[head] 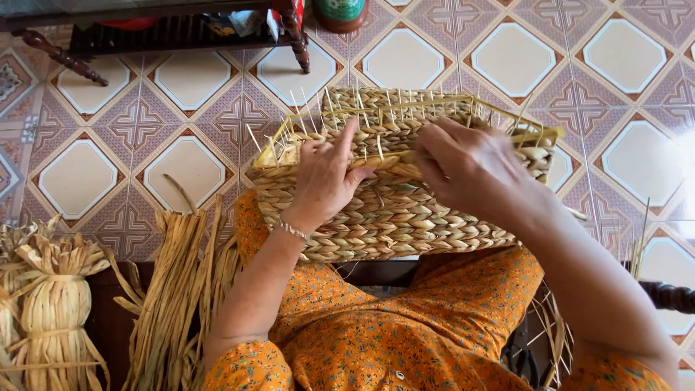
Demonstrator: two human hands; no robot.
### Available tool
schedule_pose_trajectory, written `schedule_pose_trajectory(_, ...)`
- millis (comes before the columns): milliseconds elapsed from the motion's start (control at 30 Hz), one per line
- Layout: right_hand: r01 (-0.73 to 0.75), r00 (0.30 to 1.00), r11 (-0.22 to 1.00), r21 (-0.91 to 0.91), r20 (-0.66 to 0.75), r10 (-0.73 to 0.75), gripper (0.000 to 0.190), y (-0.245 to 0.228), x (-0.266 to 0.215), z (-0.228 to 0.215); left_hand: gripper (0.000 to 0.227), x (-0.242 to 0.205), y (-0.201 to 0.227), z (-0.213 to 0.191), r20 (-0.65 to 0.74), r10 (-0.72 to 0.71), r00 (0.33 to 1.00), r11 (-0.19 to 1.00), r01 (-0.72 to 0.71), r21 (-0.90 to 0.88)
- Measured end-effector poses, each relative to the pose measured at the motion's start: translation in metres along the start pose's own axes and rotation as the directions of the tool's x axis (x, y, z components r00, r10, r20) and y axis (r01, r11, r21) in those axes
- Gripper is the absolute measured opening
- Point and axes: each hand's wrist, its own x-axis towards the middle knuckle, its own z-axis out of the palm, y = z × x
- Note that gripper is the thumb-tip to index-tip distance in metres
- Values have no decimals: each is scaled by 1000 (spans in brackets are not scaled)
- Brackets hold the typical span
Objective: The person weaves a basket by hand, threading dried plant stalks through a rectangular frame and around existing rows. They pick up stalks from a pile, insert them into the weave, and pull them tight to secure the structure.
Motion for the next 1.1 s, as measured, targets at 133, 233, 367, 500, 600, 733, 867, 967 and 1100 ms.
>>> schedule_pose_trajectory(133,105,994,956,-275,-6,-111,20,7,-45,-13,48,8,-2,0,202,-119,972,989,134,-62)
schedule_pose_trajectory(233,99,990,930,-354,-63,-129,16,15,-71,-13,45,4,-10,14,156,-145,977,978,165,-127)
schedule_pose_trajectory(367,-68,977,911,-406,157,142,11,49,-133,36,43,1,-17,22,179,-186,966,963,215,-162)
schedule_pose_trajectory(500,-200,958,941,-273,147,247,4,45,-148,30,47,-1,-22,20,132,-150,980,958,177,-225)
schedule_pose_trajectory(600,-270,856,845,-461,286,430,11,48,-148,9,49,3,-16,10,179,-187,966,950,224,-219)
schedule_pose_trajectory(733,-237,971,862,-448,-112,209,17,60,-185,-18,48,4,-14,13,268,-241,933,947,287,-148)
schedule_pose_trajectory(867,-381,893,719,-581,-30,449,34,80,-183,-28,53,-6,-15,18,176,-145,974,974,172,-148)
schedule_pose_trajectory(967,-398,910,728,-558,-139,391,37,101,-198,-23,61,-15,-26,24,114,-59,992,982,78,-171)
schedule_pose_trajectory(1100,-523,809,676,-519,-51,586,34,216,-288,-1,55,-23,-19,14,-125,6,992,979,-31,-203)
